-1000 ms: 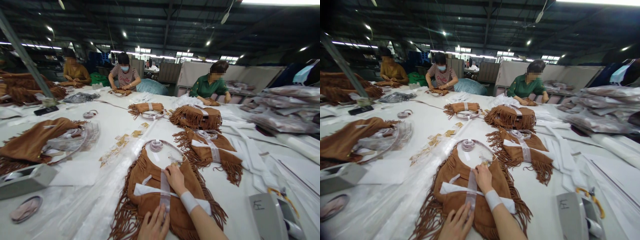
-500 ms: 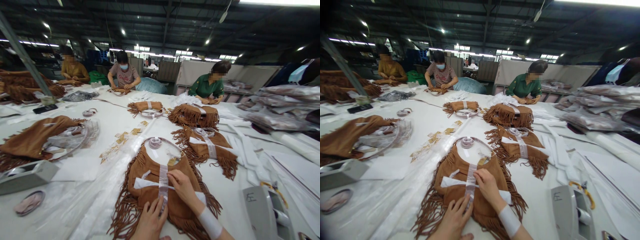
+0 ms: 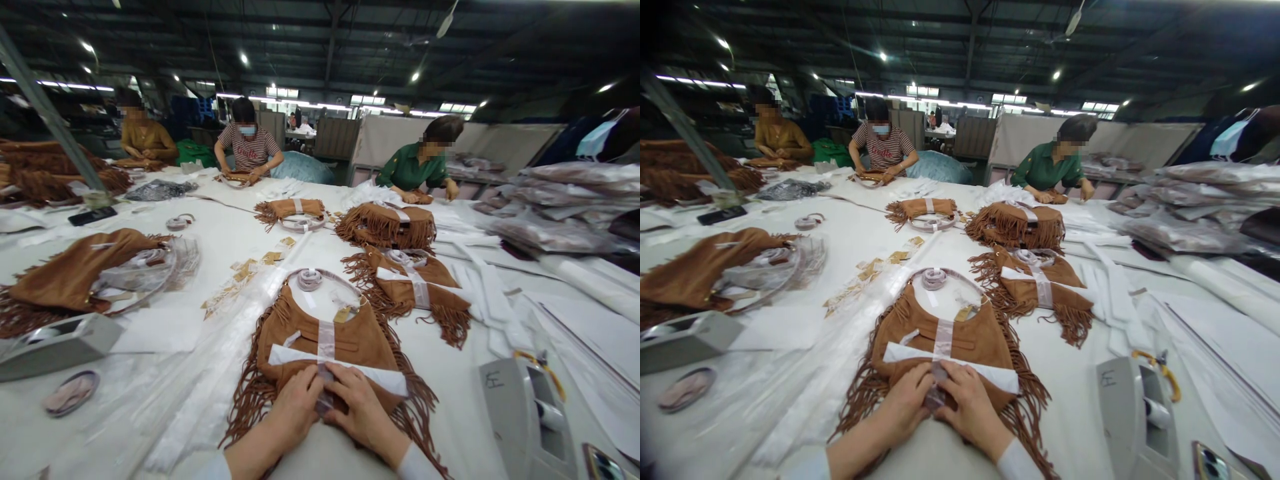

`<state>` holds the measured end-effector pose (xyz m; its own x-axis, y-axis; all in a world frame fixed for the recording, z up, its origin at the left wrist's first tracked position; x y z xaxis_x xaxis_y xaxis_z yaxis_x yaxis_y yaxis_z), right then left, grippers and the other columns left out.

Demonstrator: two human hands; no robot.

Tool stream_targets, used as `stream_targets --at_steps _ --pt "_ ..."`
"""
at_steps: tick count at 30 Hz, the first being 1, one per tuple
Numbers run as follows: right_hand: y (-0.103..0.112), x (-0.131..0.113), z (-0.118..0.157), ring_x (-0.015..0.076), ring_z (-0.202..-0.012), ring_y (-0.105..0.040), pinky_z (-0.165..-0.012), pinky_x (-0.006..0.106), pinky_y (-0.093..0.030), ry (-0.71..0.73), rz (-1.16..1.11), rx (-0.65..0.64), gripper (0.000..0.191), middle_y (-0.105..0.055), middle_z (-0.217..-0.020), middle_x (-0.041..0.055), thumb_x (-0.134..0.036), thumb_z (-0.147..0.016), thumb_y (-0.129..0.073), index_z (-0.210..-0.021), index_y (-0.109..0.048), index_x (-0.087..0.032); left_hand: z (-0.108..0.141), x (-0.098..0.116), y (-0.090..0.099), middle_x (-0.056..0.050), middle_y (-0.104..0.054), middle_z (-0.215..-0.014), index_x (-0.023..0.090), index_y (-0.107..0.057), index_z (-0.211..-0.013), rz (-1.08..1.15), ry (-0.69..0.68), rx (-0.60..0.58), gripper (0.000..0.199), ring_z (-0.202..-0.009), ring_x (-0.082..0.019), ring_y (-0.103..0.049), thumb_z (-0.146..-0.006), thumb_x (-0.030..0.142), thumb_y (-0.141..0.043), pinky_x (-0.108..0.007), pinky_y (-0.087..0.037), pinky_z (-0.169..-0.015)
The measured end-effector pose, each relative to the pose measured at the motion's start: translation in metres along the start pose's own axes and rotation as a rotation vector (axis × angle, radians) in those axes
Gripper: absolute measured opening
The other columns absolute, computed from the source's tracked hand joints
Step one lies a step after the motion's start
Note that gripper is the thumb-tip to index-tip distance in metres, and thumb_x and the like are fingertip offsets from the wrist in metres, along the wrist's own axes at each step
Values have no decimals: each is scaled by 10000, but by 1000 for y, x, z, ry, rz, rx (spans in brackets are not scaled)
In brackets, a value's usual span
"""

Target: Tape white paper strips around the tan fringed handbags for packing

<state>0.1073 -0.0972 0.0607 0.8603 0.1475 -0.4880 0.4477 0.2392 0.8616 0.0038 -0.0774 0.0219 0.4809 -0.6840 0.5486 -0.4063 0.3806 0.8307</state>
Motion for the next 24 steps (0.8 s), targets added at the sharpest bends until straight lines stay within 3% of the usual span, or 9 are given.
stream_targets --at_steps 3,5,9,15,17,20,24 --pt "-1 -6 0 266 -1286 -402 -1080 452 -273 43 -34 23 438 -494 -1385 78 -231 -743 -714 -1171 -629 -279 -11 5 14 -103 -308 -1519 218 -212 -1459 -35 -99 -37 923 -1346 -295 -322 -672 175 -693 -476 -301 -1088" --pt "0 -7 0 259 -1286 -399 -1070 445 -277 46 -45 40 353 -488 -1388 65 -216 -740 -718 -1083 -666 -283 -16 6 15 -114 -304 -1523 209 -96 -1489 -29 -162 -95 1053 -1382 -305 -273 -650 226 -731 -540 -196 -1128" --pt "-3 -6 2 253 -1301 -380 -1070 452 -259 23 -50 31 88 -465 -1412 28 -235 -763 -715 -845 -703 -266 -17 0 7 -139 -352 -1496 190 -89 -1491 52 -193 -135 1037 -1384 -279 -301 -701 359 -739 -536 -123 -1152" --pt "-5 -8 4 230 -1294 -394 -1089 462 -225 69 -67 15 28 -502 -1380 28 -240 -820 -667 -839 -682 -253 -7 0 -1 -149 -312 -1515 180 -65 -1495 110 -267 -140 1128 -1409 -286 -248 -673 493 -770 -487 -133 -1171" --pt "-5 -8 4 230 -1273 -420 -1089 463 -227 90 -61 13 68 -535 -1343 41 -231 -814 -671 -881 -669 -245 -8 1 2 -140 -334 -1503 199 -106 -1488 139 -265 -148 1138 -1397 -296 -269 -635 487 -802 -481 -164 -1166" --pt "-4 -5 4 251 -1265 -429 -1093 476 -228 90 -66 42 282 -541 -1336 72 -263 -771 -720 -1035 -626 -231 -14 2 10 -112 -408 -1456 235 -202 -1455 195 -238 -138 1085 -1346 -290 -356 -600 458 -831 -459 -250 -1137" --pt "-5 2 4 230 -1250 -440 -1086 458 -247 66 -104 96 438 -548 -1326 68 -226 -833 -639 -1251 -509 -245 -18 0 19 -123 -436 -1435 214 -136 -1471 244 -190 -92 1047 -1293 -279 -425 -674 445 -775 -461 -326 -1095"
Point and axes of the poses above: each hand's wrist, its own z-axis away from the middle knuckle, its own y-axis out of the back of the hand, x = y × z, the point moved 8 cm from there along -z, towards the middle knuckle
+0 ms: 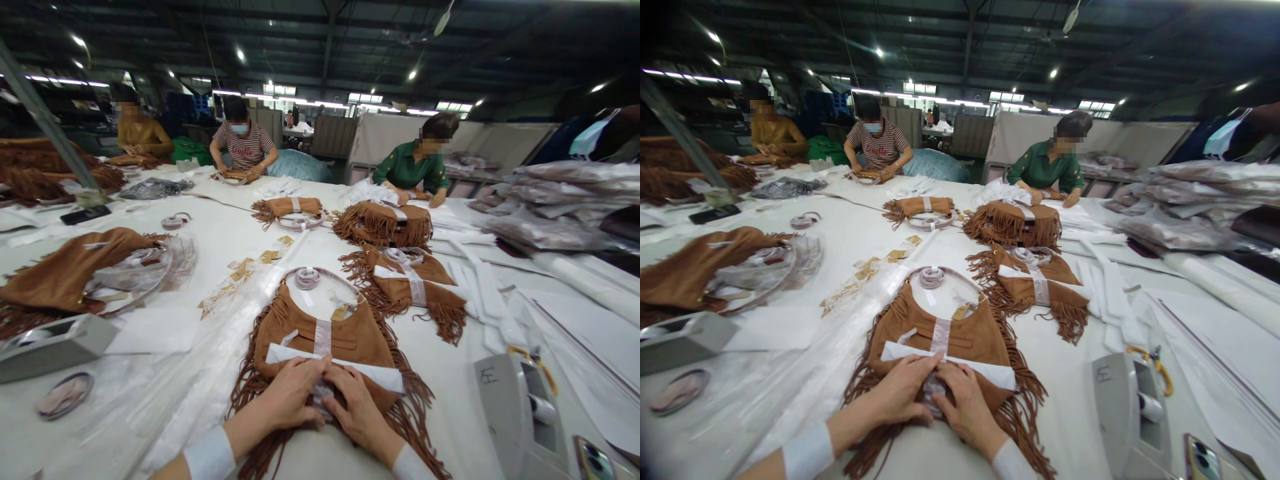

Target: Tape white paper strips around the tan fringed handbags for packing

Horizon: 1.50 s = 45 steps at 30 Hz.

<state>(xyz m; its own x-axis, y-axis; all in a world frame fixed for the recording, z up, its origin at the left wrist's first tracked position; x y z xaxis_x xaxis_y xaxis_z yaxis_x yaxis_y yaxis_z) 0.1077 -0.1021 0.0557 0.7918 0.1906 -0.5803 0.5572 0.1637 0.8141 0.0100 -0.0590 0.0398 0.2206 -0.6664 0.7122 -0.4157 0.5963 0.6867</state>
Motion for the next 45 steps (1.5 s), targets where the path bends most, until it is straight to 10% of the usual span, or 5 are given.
stream_targets --at_steps 12,20,26,30,45 --pt "-4 8 -1 229 -939 -511 -914 421 -376 -72 37 123 415 -617 -966 34 -76 -787 -640 -1162 -556 -233 13 7 -12 -101 -453 -1427 163 -106 -1492 -251 -31 61 695 -1321 -226 -382 -908 270 -468 -460 -238 -1155" --pt "-6 12 -5 230 -864 -516 -787 386 -417 -86 115 167 107 -587 -853 42 -101 -848 -584 -848 -617 -203 12 -5 -17 -72 -593 -1205 208 28 -1503 -195 -18 39 919 -1110 -211 -514 -726 19 -425 -461 -313 -1090" --pt "3 -17 -8 234 -946 -513 -835 413 -428 119 159 180 231 -610 -1038 74 -86 -911 -420 -1002 -594 -208 6 -8 -12 -80 -645 -1075 223 69 -1497 -298 18 -3 915 -978 -242 -561 -743 0 -400 -509 -385 -955" --pt "1 -30 -14 223 -913 -533 -806 385 -450 289 155 126 260 -643 -991 63 -140 -953 -386 -1067 -603 -225 3 -8 -4 -96 -636 -1124 235 80 -1494 -299 8 -24 958 -1041 -257 -547 -718 15 -437 -572 -306 -1003" --pt "-5 4 -29 181 -716 -533 -650 297 -437 189 254 208 239 -596 -745 47 -240 -985 -395 -873 -594 -170 4 -5 0 -76 -623 -1190 216 34 -1497 -266 87 149 876 -1113 -257 -521 -846 256 -550 -654 10 -1106"
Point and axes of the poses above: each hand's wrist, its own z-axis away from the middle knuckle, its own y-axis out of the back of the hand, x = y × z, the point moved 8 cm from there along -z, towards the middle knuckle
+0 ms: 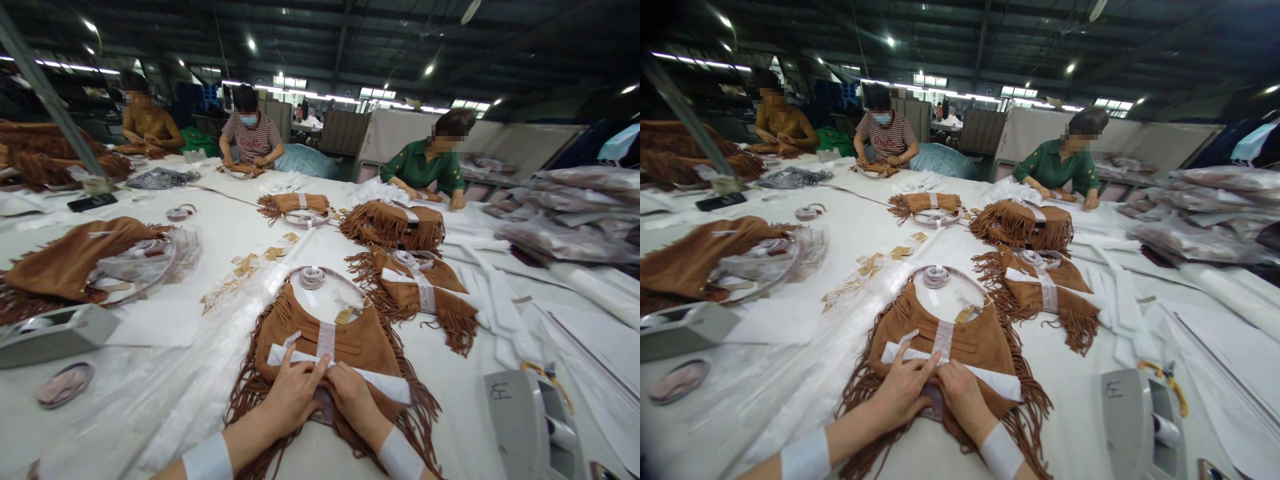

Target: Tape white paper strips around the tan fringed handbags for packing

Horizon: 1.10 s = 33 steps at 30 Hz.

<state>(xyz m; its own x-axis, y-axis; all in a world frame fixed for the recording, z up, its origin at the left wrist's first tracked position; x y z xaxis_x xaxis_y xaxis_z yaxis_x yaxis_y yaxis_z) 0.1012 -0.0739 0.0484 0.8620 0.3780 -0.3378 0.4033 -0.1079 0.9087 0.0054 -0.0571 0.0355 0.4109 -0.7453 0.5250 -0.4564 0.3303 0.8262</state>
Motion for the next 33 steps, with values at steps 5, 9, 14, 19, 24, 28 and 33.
stream_targets --at_steps 5,9,14,19,24,28,33 --pt "-8 8 3 173 -724 -529 -662 290 -423 -52 -16 -47 201 -578 -753 32 -188 -965 -425 -825 -569 -181 -8 -7 -5 -46 -655 -993 189 38 -1497 -1 81 -40 881 -983 -243 -564 -801 140 -500 -647 -97 -1095" --pt "-14 14 4 173 -741 -534 -674 288 -425 -93 -41 -91 142 -579 -774 29 -164 -942 -470 -849 -575 -180 -15 -9 -4 -23 -646 -908 201 8 -1497 7 109 -46 884 -925 -232 -574 -758 79 -461 -620 -200 -1072" --pt "-18 17 4 171 -727 -529 -658 283 -425 -99 -24 -89 137 -569 -761 22 -170 -934 -491 -816 -559 -180 1 -10 7 -60 -648 -1007 204 -260 -1436 62 110 152 626 -1000 -227 -571 -837 78 -390 -568 -277 -1065" --pt "-13 12 1 170 -737 -529 -668 285 -427 -83 -19 -86 117 -580 -763 21 -155 -925 -507 -823 -556 -188 35 23 3 -84 -626 -1202 217 -502 -1277 -8 -116 182 382 -1170 -229 -518 -925 144 -372 -470 -350 -1044" --pt "-9 10 -2 174 -753 -530 -678 289 -433 -100 -40 -94 106 -584 -779 25 -159 -921 -516 -827 -551 -191 46 35 -24 -110 -470 -1423 155 -339 -1431 -134 -129 82 518 -1339 -256 -379 -957 344 -425 -443 -328 -1088" --pt "-11 11 -2 175 -750 -532 -682 297 -441 -103 -39 -101 140 -585 -789 32 -180 -939 -479 -814 -541 -192 50 26 -46 -144 -324 -1509 139 -205 -1487 -157 -60 44 762 -1385 -299 -304 -901 542 -477 -445 -339 -1083" --pt "-14 11 -2 187 -768 -532 -694 312 -444 -97 -24 -92 144 -591 -801 38 -190 -944 -465 -815 -528 -193 53 19 -60 -123 -232 -1546 181 -130 -1507 -124 3 -23 807 -1386 -314 -298 -892 604 -438 -461 -355 -1062"
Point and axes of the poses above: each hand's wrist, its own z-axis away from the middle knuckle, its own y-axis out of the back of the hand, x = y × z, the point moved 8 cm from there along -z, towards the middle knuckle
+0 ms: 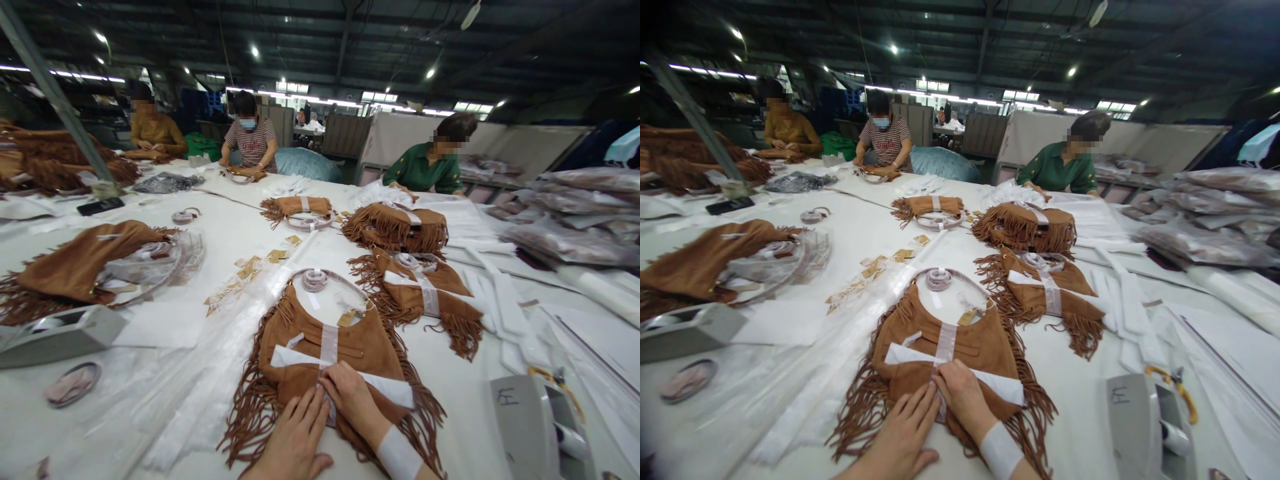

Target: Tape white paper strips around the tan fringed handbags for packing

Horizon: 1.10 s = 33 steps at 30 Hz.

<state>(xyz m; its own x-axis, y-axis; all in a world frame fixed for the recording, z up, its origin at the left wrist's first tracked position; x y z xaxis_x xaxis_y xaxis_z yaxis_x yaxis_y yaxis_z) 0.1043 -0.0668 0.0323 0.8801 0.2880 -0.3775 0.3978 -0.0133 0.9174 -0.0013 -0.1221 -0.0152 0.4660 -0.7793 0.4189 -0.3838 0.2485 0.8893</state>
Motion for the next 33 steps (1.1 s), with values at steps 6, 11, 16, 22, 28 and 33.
stream_targets --at_steps 6,11,16,22,28,33 --pt "6 4 -1 193 -751 -540 -677 317 -438 -41 -64 83 156 -600 -777 32 -241 -938 -505 -791 -539 -203 -3 -2 0 -141 -265 -1532 185 -170 -1501 33 42 -49 790 -1377 -335 -303 -885 574 -478 -492 -336 -1058" --pt "15 7 1 193 -777 -552 -723 332 -455 -71 -152 178 193 -606 -808 34 -283 -970 -444 -871 -593 -212 -4 -2 -1 -139 -203 -1551 191 -187 -1497 77 52 -65 795 -1384 -343 -282 -872 570 -499 -501 -322 -1064" --pt "11 3 0 216 -808 -520 -700 342 -455 -79 -30 158 257 -556 -816 59 -288 -979 -385 -974 -633 -221 -5 -3 -4 -126 -183 -1558 195 -163 -1503 83 59 -52 800 -1389 -340 -273 -875 576 -480 -503 -320 -1069" --pt "29 42 -31 206 -833 -579 -781 350 -473 -279 -137 280 233 -609 -891 72 -288 -942 -431 -1021 -622 -180 -4 -3 -8 -137 -160 -1559 194 -156 -1504 65 39 -48 800 -1386 -356 -272 -879 594 -456 -512 -343 -1047" --pt "30 81 -74 232 -803 -593 -783 374 -458 -370 -81 226 172 -641 -865 92 -264 -849 -545 -904 -673 -163 -5 -5 -15 -155 -188 -1546 170 -166 -1502 44 12 -54 803 -1375 -355 -299 -884 601 -444 -496 -368 -1030" --pt "11 95 -83 213 -765 -604 -742 325 -442 -431 -66 102 115 -657 -775 56 -276 -794 -623 -750 -682 -188 -4 -8 -29 -147 -158 -1553 163 -107 -1509 9 -3 -60 806 -1384 -342 -284 -893 544 -461 -479 -375 -1027"
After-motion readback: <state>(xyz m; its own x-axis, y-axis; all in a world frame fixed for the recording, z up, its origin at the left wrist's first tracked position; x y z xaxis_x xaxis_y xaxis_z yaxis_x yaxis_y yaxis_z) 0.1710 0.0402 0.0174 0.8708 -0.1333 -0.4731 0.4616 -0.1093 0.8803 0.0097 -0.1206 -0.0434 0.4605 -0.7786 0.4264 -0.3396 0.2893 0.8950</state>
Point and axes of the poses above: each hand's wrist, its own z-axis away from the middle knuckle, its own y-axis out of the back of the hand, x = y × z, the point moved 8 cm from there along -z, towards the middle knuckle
